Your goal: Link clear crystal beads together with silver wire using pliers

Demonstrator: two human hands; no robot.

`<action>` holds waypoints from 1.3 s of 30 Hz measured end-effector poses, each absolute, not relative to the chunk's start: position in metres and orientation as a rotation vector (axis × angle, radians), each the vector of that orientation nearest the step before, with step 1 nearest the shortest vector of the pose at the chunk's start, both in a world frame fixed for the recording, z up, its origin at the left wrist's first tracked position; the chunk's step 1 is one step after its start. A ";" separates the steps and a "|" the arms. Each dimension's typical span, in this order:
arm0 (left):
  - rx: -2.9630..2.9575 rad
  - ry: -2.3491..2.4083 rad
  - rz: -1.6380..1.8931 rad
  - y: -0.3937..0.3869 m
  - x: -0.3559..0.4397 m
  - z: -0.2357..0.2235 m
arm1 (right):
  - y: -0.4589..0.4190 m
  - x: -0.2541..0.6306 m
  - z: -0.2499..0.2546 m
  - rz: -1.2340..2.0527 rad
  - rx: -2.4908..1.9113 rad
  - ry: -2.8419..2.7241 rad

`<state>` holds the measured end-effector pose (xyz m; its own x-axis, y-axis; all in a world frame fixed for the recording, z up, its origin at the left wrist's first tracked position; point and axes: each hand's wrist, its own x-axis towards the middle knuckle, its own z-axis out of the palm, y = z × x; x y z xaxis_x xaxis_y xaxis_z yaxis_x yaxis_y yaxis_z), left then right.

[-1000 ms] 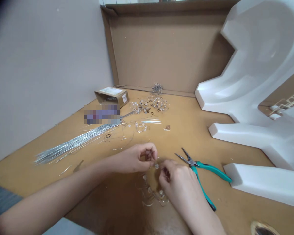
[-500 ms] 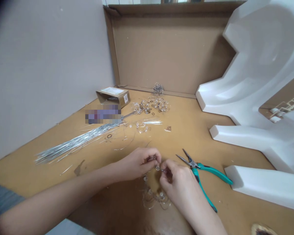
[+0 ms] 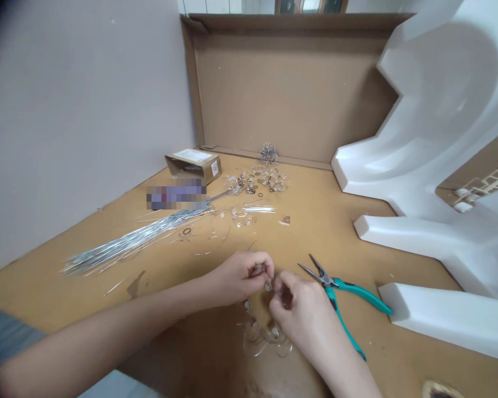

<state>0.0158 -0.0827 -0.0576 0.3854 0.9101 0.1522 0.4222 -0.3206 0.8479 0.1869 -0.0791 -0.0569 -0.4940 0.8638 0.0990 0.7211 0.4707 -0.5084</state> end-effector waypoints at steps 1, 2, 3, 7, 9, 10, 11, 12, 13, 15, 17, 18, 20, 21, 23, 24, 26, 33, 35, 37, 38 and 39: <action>1.896 1.152 0.841 -0.083 0.016 -0.058 | -0.079 0.186 -0.057 0.572 -1.349 -2.379; 1.881 1.157 0.845 -0.083 0.016 -0.059 | -0.080 0.186 -0.056 0.570 -1.355 -2.379; 1.863 1.162 0.849 -0.082 0.017 -0.060 | -0.080 0.186 -0.056 0.576 -1.353 -2.378; 1.815 1.155 0.843 -0.082 0.016 -0.060 | -0.080 0.185 -0.056 0.627 -1.298 -2.381; 1.817 1.133 0.835 -0.081 0.016 -0.060 | -0.079 0.186 -0.058 0.648 -1.277 -2.392; 1.813 1.125 0.837 -0.081 0.016 -0.061 | -0.079 0.186 -0.059 0.654 -1.275 -2.394; 1.801 1.118 0.841 -0.080 0.016 -0.061 | -0.079 0.186 -0.059 0.661 -1.278 -2.391; 1.783 1.116 0.846 -0.080 0.016 -0.062 | -0.079 0.186 -0.060 0.670 -1.281 -2.386; 1.763 1.116 0.849 -0.079 0.016 -0.063 | -0.079 0.186 -0.060 0.682 -1.280 -2.382; 1.741 1.122 0.850 -0.079 0.016 -0.064 | -0.079 0.186 -0.060 0.701 -1.268 -2.382; 1.766 1.142 0.854 -0.080 0.017 -0.063 | -0.079 0.185 -0.059 0.706 -1.254 -2.389; 1.789 1.155 0.856 -0.080 0.017 -0.062 | -0.080 0.184 -0.058 0.703 -1.252 -2.392; 1.834 1.179 0.847 -0.082 0.016 -0.059 | -0.080 0.183 -0.058 0.692 -1.255 -2.397; 1.849 1.188 0.837 -0.082 0.016 -0.058 | -0.080 0.183 -0.058 0.684 -1.257 -2.399; 1.877 1.187 0.810 -0.083 0.015 -0.056 | -0.080 0.182 -0.059 0.668 -1.266 -2.397; 1.900 1.180 0.803 -0.084 0.014 -0.055 | -0.080 0.182 -0.059 0.665 -1.271 -2.393; 1.972 1.155 0.802 -0.085 0.014 -0.054 | -0.079 0.183 -0.061 0.663 -1.277 -2.382; 2.221 1.134 0.829 -0.085 0.017 -0.062 | -0.078 0.184 -0.064 0.675 -1.263 -2.338; 2.233 1.132 0.830 -0.084 0.017 -0.062 | -0.078 0.184 -0.064 0.668 -1.266 -2.339; 2.207 1.142 0.836 -0.084 0.016 -0.060 | -0.077 0.185 -0.064 0.694 -1.269 -2.341; 2.183 1.148 0.832 -0.083 0.015 -0.059 | -0.077 0.185 -0.063 0.716 -1.269 -2.344; 2.158 1.152 0.823 -0.083 0.014 -0.058 | -0.077 0.185 -0.063 0.737 -1.269 -2.343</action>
<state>0.0136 -0.0830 -0.0576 0.4444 0.8588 0.2551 0.5195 -0.4790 0.7076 0.1851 -0.0772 -0.0625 -0.5230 0.8489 0.0760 0.6527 0.4563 -0.6048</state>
